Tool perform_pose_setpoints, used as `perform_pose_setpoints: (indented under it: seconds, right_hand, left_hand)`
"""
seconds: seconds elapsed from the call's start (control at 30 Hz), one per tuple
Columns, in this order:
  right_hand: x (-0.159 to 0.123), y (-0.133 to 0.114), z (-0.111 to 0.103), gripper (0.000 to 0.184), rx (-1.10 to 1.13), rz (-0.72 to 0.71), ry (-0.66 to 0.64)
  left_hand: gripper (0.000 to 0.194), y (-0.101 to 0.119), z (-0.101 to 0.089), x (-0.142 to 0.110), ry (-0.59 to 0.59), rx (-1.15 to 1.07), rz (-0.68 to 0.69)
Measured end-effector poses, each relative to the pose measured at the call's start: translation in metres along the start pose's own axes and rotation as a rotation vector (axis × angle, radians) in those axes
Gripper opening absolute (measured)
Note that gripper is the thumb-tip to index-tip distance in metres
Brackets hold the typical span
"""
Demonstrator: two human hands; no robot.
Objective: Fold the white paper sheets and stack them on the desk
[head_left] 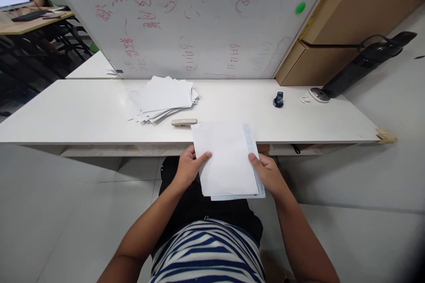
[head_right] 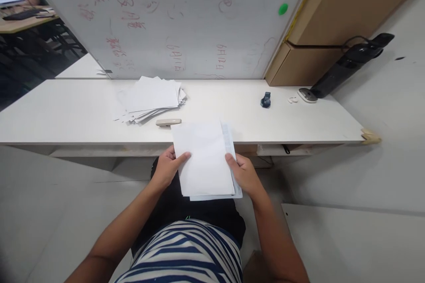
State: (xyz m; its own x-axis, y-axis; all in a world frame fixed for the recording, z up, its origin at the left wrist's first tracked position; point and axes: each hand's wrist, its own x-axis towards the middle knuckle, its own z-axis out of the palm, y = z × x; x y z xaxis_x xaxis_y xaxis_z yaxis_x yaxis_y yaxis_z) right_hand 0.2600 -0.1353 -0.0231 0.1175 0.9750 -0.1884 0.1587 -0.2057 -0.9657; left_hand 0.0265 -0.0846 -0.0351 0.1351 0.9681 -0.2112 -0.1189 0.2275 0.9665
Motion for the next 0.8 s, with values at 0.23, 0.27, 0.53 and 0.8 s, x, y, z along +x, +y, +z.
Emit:
perform_pose_setpoints:
  seconds: [0.23,0.27,0.53,0.8]
  right_hand:
    - [0.006,0.018,0.001,0.044,0.096,-0.014,-0.017]
    - [0.006,0.018,0.0,0.044,0.096,-0.016,-0.01]
    - [0.005,0.018,-0.001,0.042,0.026,-0.002,0.103]
    - [0.01,0.019,0.007,0.043,-0.019,-0.009,0.205]
  left_hand:
    - [0.04,-0.012,-0.027,0.012,-0.055,0.057,-0.036]
    - [0.04,-0.01,-0.03,0.013,-0.101,0.07,-0.049]
    - [0.042,-0.007,-0.035,0.019,-0.085,0.038,-0.088]
    - [0.049,-0.019,-0.033,0.022,0.022,-0.146,-0.009]
